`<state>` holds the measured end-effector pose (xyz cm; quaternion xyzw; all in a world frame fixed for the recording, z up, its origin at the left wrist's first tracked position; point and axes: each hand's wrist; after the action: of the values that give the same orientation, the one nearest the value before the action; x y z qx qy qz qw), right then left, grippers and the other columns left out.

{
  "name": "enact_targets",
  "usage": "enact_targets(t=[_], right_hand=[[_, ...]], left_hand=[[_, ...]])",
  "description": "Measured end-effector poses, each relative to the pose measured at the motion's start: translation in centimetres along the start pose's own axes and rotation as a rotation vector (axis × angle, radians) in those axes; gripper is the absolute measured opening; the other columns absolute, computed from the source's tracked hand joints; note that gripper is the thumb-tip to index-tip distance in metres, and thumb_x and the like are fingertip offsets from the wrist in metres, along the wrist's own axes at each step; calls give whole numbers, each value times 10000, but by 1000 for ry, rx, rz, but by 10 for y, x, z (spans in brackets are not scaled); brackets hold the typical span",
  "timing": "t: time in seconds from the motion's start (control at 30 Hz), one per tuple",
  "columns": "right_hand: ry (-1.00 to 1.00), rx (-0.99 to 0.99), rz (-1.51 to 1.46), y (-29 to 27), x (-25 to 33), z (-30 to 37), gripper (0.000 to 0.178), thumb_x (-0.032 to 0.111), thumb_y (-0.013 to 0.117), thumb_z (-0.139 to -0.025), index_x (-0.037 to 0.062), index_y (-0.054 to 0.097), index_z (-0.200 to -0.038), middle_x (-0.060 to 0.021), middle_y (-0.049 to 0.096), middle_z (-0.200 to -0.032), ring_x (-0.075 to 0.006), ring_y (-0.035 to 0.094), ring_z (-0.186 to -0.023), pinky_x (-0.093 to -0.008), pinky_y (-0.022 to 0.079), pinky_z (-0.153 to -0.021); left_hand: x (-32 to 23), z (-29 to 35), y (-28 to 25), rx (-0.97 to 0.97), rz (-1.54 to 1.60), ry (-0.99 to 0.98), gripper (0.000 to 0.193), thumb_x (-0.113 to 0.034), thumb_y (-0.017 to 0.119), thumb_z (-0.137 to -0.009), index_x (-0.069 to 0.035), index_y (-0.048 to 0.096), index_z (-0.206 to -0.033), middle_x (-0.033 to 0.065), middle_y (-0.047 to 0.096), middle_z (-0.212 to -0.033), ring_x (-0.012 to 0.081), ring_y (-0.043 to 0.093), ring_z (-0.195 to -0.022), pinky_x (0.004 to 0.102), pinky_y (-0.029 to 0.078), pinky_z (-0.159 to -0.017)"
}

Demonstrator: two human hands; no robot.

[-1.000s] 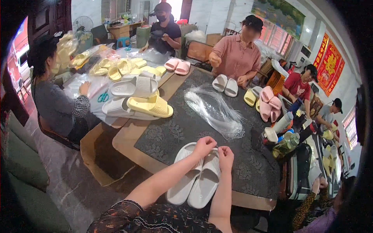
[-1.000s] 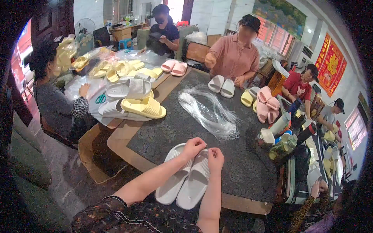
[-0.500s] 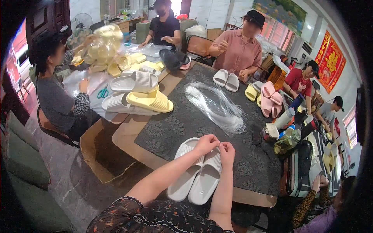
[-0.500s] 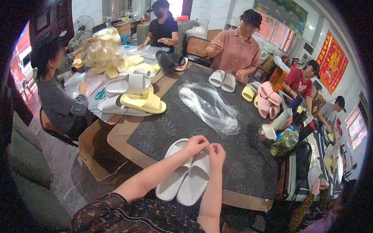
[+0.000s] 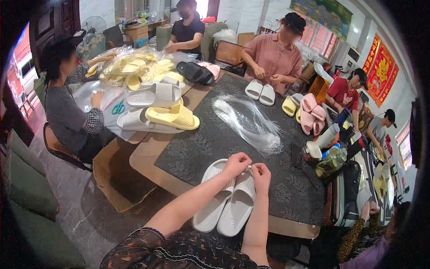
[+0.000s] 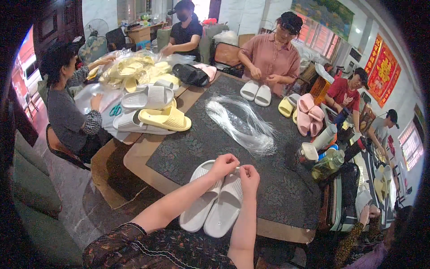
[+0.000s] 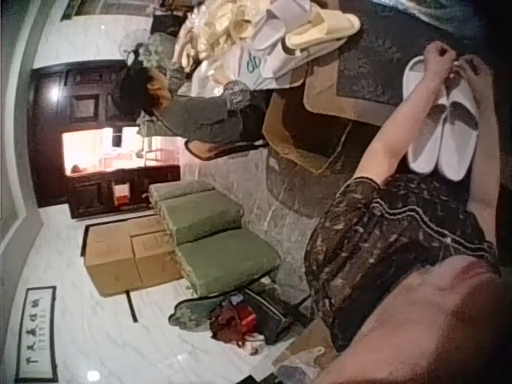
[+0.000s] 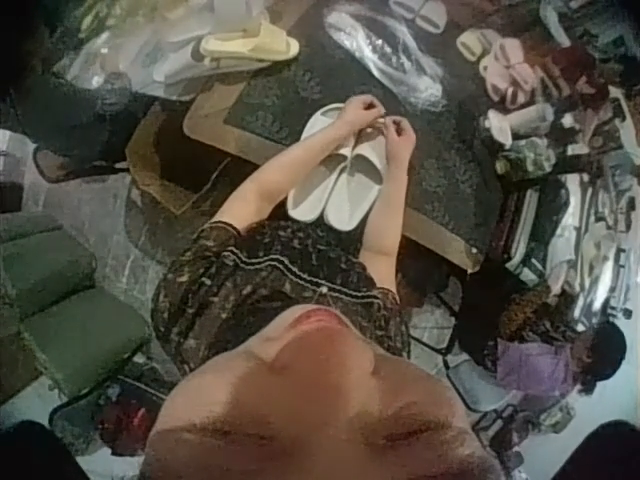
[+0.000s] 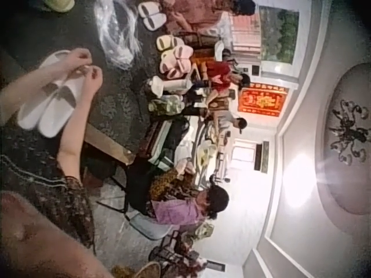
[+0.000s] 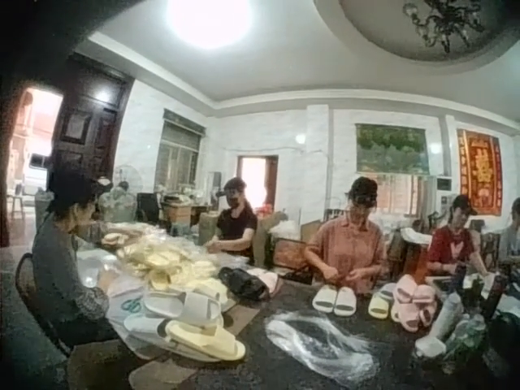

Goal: Inspecting and sorting various pairs of manufactured slippers at a central work table.

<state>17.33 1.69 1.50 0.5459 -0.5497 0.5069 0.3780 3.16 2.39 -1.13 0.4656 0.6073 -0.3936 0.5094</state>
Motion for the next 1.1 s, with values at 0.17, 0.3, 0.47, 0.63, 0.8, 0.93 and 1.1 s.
enact_targets(t=[0.17, 0.3, 0.47, 0.63, 0.8, 0.93, 1.1], right_hand=[[-5, -32, -11, -2, -13, -3, 84, 82, 628, -851, 2, 620, -875, 30, 583, -754, -41, 499, -674, -194, 412, -617], [-51, -29, 20, -2, -9, -2, 81, 81, 624, -854, 2, 620, -872, 26, 587, -761, -42, 509, -682, -199, 422, -619], [-11, -51, 57, -8, -15, -2, 88, 84, 621, -858, -2, 623, -877, 21, 593, -766, -41, 513, -678, -203, 427, -614], [-9, -43, -18, -2, -12, -3, 104, 93, 622, -864, -9, 628, -881, 19, 598, -762, -39, 511, -676, -200, 425, -611], [-3, -55, 22, -3, -11, -2, 107, 98, 627, -863, -8, 635, -875, 21, 603, -752, -36, 509, -670, -201, 418, -598], [-8, -57, 40, -4, -14, -3, 103, 94, 627, -861, -8, 633, -872, 22, 603, -751, -36, 507, -657, -204, 416, -588], [12, -64, 52, -5, -24, -6, 93, 92, 628, -858, -1, 631, -859, 33, 596, -746, -33, 507, -668, -198, 414, -597]], left_hand=[[-1, 1, 2, 27, -86, 57, 128, -155, 645, -843, -27, 641, -845, 9, 616, -696, 66, 529, -594, 242, 425, -523], [-3, 2, 0, -16, -30, 83, 132, -161, 649, -841, -30, 645, -851, 15, 627, -707, 69, 540, -587, 238, 422, -509], [-13, 4, 5, 100, -41, -21, 128, -147, 654, -831, -21, 646, -848, 9, 631, -716, 67, 550, -612, 243, 442, -541], [-2, 0, 0, 69, 5, -28, 119, -137, 649, -833, -19, 646, -846, 14, 630, -709, 73, 560, -637, 250, 457, -572], [-4, 2, 2, 95, 22, -48, 110, -133, 649, -830, -23, 645, -835, 15, 623, -699, 74, 557, -648, 253, 459, -577], [-9, 1, 2, 40, -5, -12, 106, -129, 651, -829, -23, 647, -837, 14, 621, -699, 77, 551, -635, 254, 456, -570], [-7, 2, 2, 158, -65, -30, 97, -121, 648, -835, -25, 648, -836, 10, 621, -718, 77, 545, -640, 252, 448, -572]])
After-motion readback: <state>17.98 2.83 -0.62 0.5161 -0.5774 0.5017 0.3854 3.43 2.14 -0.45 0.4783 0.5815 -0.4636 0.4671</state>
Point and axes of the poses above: each hand's wrist, its own z-axis away from the middle knuckle, its own y-axis out of the palm, x = y × z
